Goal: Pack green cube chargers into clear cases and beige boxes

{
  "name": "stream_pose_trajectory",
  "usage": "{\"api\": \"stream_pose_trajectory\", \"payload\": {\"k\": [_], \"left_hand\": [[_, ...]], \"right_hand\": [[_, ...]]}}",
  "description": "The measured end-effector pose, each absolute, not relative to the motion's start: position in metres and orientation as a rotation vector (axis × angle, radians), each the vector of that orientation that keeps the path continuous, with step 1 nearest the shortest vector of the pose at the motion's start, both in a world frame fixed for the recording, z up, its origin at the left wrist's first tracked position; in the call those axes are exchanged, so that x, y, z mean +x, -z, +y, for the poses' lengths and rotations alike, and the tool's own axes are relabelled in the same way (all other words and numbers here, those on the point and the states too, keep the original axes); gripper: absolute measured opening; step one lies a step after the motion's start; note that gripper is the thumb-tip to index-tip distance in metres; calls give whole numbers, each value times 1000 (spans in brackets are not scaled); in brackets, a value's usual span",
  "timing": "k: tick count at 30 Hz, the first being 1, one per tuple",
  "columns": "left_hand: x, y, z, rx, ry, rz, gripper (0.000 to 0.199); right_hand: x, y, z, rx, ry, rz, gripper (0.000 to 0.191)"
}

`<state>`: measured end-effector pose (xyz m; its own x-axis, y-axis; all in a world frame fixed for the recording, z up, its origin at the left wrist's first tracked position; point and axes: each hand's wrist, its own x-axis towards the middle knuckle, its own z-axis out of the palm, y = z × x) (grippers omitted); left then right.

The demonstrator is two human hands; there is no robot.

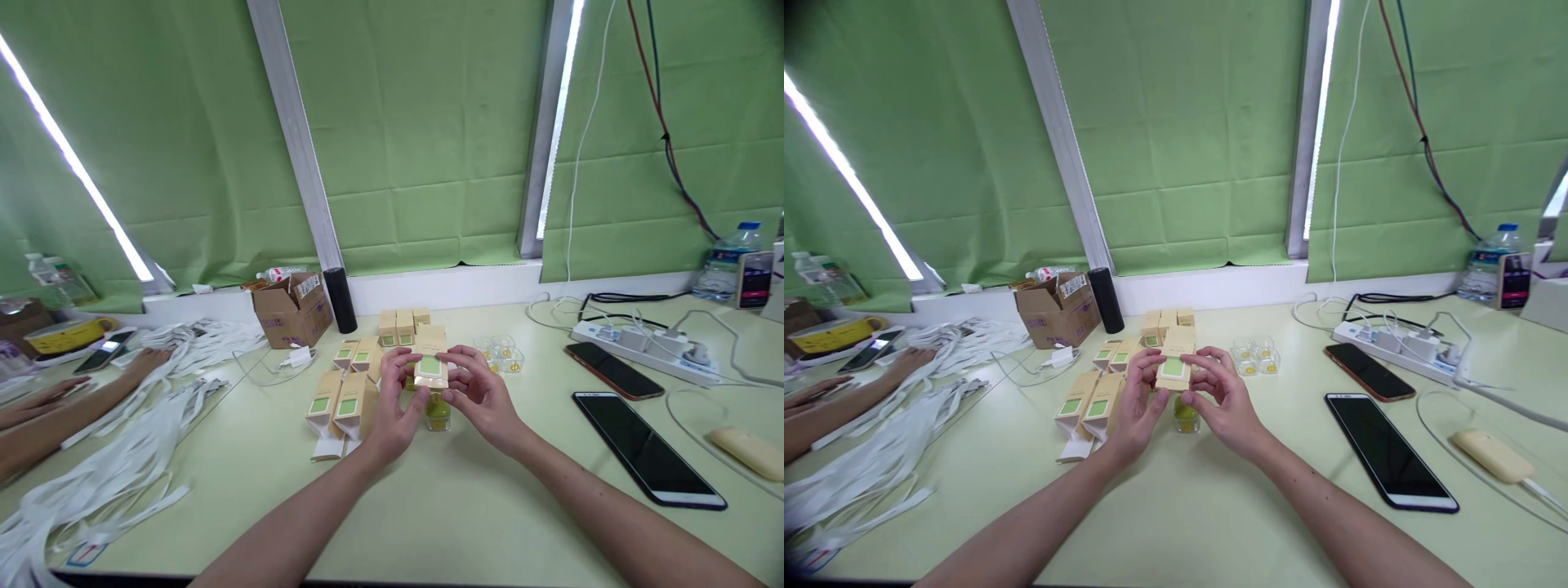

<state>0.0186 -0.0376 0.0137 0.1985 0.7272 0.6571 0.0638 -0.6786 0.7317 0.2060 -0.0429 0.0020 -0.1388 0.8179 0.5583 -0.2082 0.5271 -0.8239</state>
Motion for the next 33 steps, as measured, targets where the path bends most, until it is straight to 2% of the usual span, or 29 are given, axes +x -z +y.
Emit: {"api": "stream_pose_trajectory", "payload": {"k": [3, 13, 33], "left_hand": [[17, -11, -36, 1922, -1508, 717, 43], [20, -10, -34, 1977, -1575, 741, 31], [23, -11, -36, 2108, -1680, 833, 22]], "right_hand": [[206, -1, -42, -551, -978, -1444, 43], [206, 2, -41, -549, -975, -1437, 39], [206, 2, -40, -647, -866, -1477, 32]]}}
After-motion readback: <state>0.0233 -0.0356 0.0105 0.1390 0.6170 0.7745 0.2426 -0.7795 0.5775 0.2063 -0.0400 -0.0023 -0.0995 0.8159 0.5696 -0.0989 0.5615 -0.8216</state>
